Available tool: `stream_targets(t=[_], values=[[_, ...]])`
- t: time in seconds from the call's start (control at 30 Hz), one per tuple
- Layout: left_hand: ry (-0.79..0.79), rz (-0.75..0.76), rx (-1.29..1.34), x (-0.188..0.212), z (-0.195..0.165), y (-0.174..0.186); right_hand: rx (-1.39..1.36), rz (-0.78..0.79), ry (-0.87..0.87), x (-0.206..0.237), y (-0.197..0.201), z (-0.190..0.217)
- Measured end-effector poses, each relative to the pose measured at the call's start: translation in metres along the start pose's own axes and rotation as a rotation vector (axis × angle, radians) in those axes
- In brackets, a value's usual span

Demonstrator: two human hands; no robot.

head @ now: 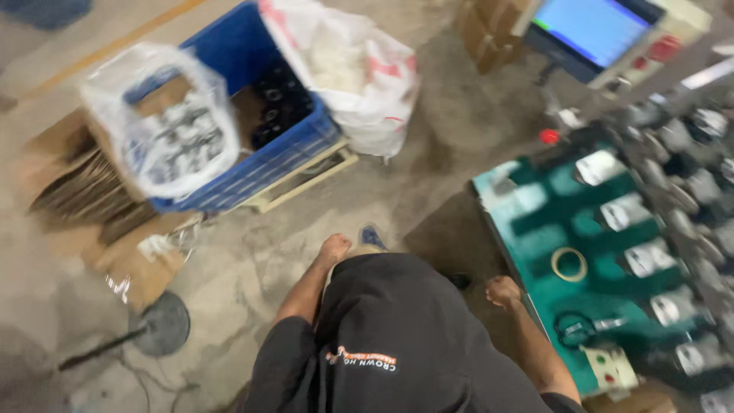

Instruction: The person works at a multi-spindle winding machine, threading and adjusting components on the spindles, trimming with scissors, and removing a finished wound part. They carry the part to a blue bin, wrap it in plastic sheet with cardboard, then return and resume loading and adjusting the machine.

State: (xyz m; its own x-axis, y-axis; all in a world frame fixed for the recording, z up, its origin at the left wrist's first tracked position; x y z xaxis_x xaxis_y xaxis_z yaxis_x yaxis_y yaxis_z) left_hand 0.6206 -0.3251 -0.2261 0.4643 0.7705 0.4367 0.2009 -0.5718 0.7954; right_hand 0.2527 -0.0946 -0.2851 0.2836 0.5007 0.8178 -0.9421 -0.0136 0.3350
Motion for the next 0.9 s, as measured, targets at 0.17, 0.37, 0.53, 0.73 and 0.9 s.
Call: stream_targets(t=[0.17,0.37,0.53,0.73,0.9], values=[[0.521,-0.055,0.311,0.045,0.139,0.027,-0.7,0.035,-0.099,-0.031,-0.088,0.054],[0.626,-0.19,0.429,0.065,0.206,0.049,0.382,0.082,0.296,-0.051,-0.143,0.18],[0.635,-0.594,0.712,0.044,0.235,0.106,0.41,0.216,0.296,-0.065,-0.173,0.244],[0.525,-1.09,0.602,0.038,0.269,0.22,0.299,0.331,0.341,-0.101,-0.205,0.331],[0.578,-1.169,0.561,0.023,0.304,0.279,0.343,0.369,0.591,-0.116,-0.234,0.443]])
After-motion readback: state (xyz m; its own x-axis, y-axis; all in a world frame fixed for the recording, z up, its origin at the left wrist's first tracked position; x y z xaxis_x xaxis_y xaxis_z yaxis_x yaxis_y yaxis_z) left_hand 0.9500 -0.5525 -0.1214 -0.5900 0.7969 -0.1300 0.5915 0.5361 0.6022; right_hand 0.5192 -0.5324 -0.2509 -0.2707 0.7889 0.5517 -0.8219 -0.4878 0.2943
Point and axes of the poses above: each hand's wrist, its own x-axis away from the middle knuckle, its own y-axis out of the back of the hand, z = x × y, the point moved 10 cm from there along -x, towards the middle knuckle, and after that the axes turned 5 degrees about y, right-handed, at the moved point
